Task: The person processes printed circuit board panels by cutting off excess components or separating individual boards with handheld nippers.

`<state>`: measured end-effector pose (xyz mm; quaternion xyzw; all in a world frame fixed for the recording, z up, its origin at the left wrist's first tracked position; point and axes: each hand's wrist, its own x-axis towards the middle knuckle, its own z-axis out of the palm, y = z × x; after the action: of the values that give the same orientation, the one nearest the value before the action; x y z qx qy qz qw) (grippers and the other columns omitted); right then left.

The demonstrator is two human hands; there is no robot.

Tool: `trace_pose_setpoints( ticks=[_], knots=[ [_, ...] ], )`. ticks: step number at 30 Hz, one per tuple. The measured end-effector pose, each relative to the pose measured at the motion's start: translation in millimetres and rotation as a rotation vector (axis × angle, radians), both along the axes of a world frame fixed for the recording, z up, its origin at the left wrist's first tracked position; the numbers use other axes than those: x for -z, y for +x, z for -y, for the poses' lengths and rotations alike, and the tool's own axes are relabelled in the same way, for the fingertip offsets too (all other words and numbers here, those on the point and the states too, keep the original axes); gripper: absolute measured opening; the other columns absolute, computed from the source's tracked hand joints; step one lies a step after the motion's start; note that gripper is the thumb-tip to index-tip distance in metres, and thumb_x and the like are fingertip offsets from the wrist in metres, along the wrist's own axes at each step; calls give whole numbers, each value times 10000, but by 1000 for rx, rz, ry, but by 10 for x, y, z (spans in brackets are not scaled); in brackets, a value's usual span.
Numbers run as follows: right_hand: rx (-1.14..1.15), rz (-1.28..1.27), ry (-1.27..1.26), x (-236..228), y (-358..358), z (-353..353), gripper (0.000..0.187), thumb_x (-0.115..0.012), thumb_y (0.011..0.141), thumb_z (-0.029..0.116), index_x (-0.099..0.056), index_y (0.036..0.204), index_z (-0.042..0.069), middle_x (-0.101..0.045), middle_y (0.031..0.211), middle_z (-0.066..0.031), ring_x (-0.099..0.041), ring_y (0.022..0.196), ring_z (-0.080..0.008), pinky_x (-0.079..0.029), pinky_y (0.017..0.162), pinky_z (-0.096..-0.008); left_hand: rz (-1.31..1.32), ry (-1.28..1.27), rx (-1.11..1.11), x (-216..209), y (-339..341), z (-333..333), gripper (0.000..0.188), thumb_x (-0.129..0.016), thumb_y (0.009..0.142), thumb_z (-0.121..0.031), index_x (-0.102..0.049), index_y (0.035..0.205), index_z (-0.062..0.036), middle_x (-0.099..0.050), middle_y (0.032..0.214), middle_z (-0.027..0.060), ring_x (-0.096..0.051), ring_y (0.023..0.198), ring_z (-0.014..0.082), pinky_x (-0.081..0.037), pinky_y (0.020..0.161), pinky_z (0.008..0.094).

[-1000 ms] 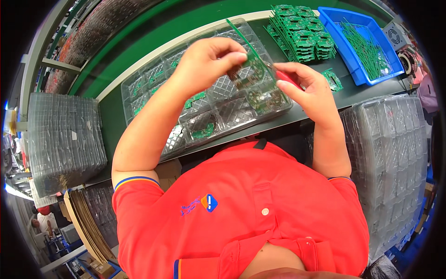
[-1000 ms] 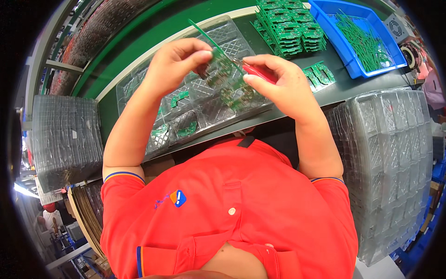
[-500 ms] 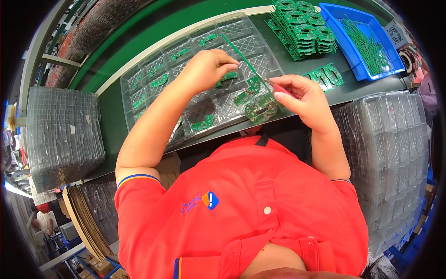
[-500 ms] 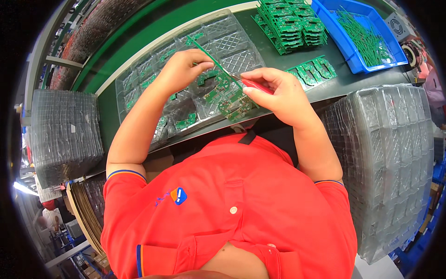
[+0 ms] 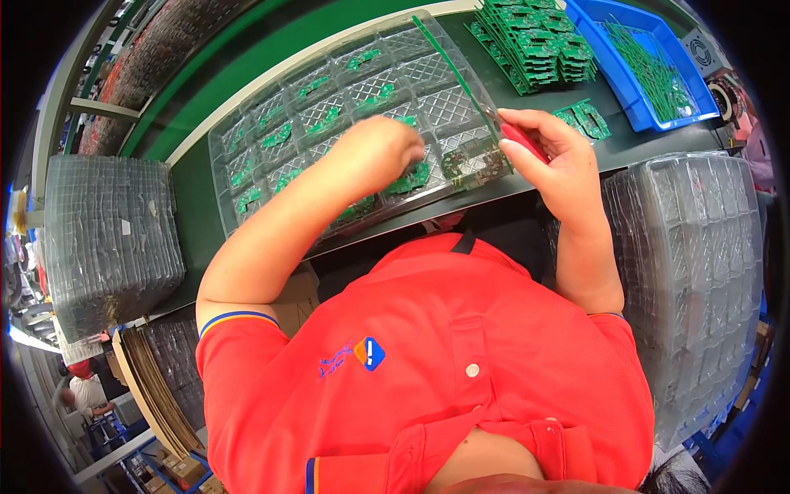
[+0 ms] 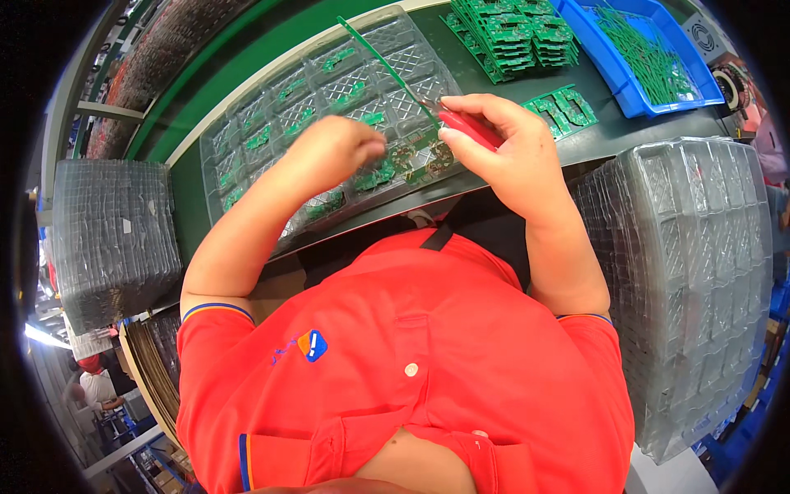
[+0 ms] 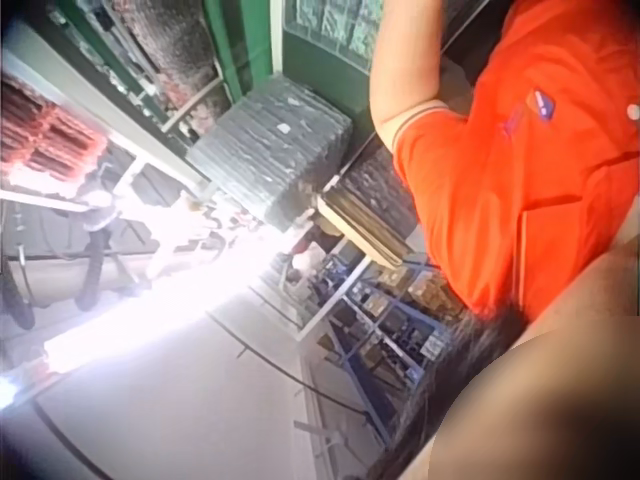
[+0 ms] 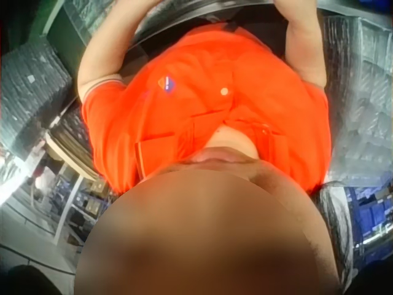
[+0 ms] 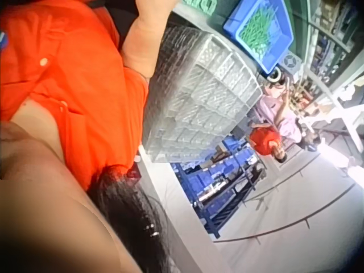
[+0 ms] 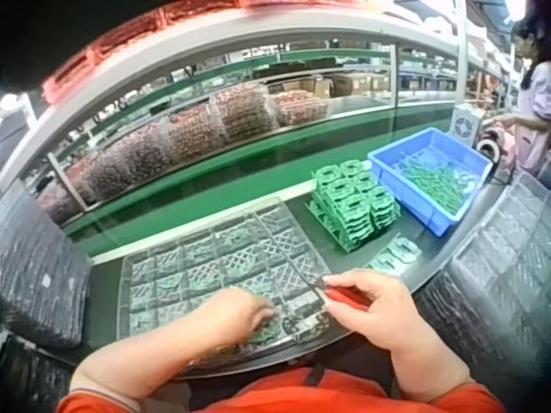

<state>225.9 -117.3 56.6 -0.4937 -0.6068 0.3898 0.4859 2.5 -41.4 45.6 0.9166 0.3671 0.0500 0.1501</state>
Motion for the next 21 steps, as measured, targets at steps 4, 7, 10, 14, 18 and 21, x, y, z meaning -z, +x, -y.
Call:
trace_pose_setpoints(
  ticks=[4, 7, 10, 14, 18, 21],
  knots=[
    [0, -33, -16, 72, 6, -34, 292, -612, 765, 1, -563, 1051, -30, -589, 1009, -77, -560, 914, -118, -430, 809, -225, 412, -401, -182, -305, 198, 56, 191, -580, 826, -178, -625, 874, 1, -622, 717, 52, -584, 643, 110, -470, 619, 265],
    [-19, -47, 7, 55, 13, -80, 296, -608, 768, 6, -559, 1058, -30, -589, 998, -77, -558, 909, -117, -433, 803, -230, 490, -669, -74, -330, 309, 43, 129, -590, 814, -85, -575, 869, 31, -600, 720, 52, -570, 643, 101, -471, 600, 243],
    [-37, 214, 96, 27, 100, -118, 306, -607, 776, 35, -551, 1068, -34, -588, 986, -77, -560, 884, -121, -437, 794, -240, 642, -592, -179, -273, 296, -120, 135, -592, 817, -95, -576, 873, 26, -583, 703, 34, -564, 632, 99, -470, 589, 244],
    [-163, -338, -159, 149, 236, -171, 287, -591, 781, 76, -557, 1048, -22, -596, 897, -94, -572, 799, -144, -452, 711, -250, 848, -692, 89, -366, 305, -312, 118, -592, 796, -79, -600, 869, 13, -595, 736, 32, -562, 702, 78, -459, 641, 230],
    [-421, -707, -293, 256, 325, -283, 268, -547, 818, 126, -546, 1049, -11, -605, 844, -109, -563, 699, -133, -449, 636, -239, 745, -177, -58, -320, 416, -998, 119, -588, 803, -101, -622, 853, 1, -614, 785, 20, -569, 746, 91, -456, 699, 234],
    [-174, -474, -218, 204, 310, -419, 259, -546, 813, 93, -550, 1050, -12, -615, 850, -97, -562, 718, -116, -456, 653, -240, 530, 182, -110, 143, 237, -1913, 149, -612, 775, -158, -656, 860, -44, -607, 995, 117, -573, 909, 230, -449, 778, 313]
  ],
)
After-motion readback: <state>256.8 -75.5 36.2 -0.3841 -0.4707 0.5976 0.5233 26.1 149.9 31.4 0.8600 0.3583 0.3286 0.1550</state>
